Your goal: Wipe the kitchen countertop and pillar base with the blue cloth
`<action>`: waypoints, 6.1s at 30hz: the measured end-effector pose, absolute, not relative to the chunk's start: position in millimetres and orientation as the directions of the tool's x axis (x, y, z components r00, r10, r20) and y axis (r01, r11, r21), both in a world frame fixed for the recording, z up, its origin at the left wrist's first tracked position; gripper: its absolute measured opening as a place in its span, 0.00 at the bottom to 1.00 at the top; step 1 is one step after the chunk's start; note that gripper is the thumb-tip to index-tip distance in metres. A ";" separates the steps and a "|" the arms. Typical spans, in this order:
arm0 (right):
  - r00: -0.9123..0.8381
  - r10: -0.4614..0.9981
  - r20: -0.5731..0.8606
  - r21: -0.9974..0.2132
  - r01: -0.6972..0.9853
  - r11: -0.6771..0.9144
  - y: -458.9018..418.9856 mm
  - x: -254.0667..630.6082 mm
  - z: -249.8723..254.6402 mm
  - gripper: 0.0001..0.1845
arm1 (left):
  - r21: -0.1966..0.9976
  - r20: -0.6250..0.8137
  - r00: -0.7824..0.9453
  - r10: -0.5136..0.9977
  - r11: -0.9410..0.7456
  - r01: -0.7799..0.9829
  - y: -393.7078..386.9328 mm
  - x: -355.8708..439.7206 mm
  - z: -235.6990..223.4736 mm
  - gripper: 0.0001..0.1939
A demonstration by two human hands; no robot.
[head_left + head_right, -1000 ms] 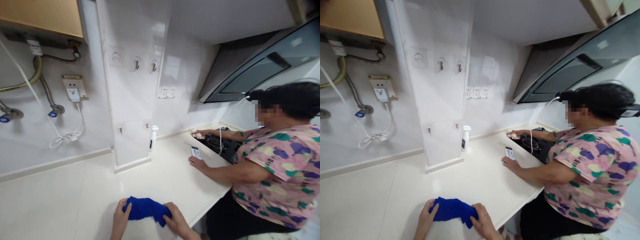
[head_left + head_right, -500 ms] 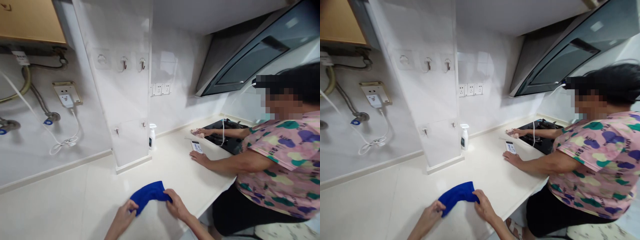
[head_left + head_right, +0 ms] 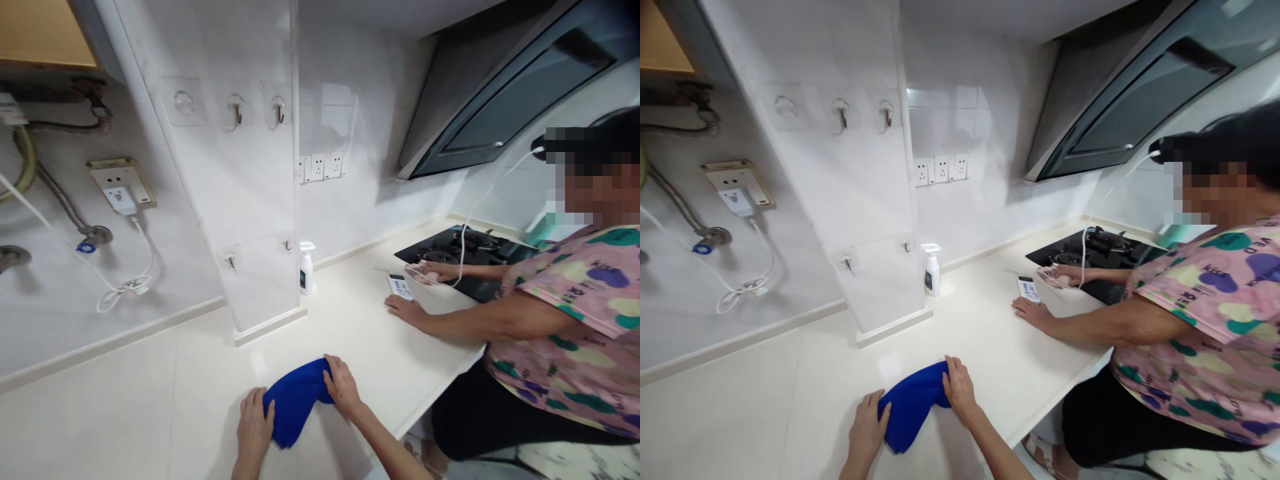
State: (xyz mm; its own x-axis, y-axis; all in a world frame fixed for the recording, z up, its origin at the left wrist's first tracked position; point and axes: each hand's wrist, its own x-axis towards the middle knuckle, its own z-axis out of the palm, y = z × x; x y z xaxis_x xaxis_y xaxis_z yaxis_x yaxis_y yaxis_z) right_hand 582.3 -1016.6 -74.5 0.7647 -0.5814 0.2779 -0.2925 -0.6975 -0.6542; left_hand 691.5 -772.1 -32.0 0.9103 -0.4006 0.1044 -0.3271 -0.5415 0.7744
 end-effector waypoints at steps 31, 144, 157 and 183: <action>0.517 -0.789 0.332 -0.873 -0.147 -0.464 -1091.5 757.9 -47.6 0.17 | 0.875 -0.050 0.993 -0.108 -0.485 -0.009 -830.4 824.8 21.7 0.29; 0.716 -0.246 0.653 -0.219 -0.133 -0.967 -953.7 769.3 -93.7 0.41 | 0.308 0.463 0.877 0.129 -0.951 -0.023 -699.6 874.3 -70.6 0.30; 0.706 -0.147 0.693 -0.077 -0.130 -0.988 -919.2 783.8 -77.5 0.32 | 0.288 0.509 0.853 0.119 -0.957 -0.038 -701.8 875.2 -64.6 0.30; 0.751 -0.103 0.652 -0.051 -0.093 -0.994 -1091.6 733.3 -73.3 0.28 | 0.278 0.546 0.831 0.105 -0.959 -0.061 -703.6 875.3 -59.7 0.29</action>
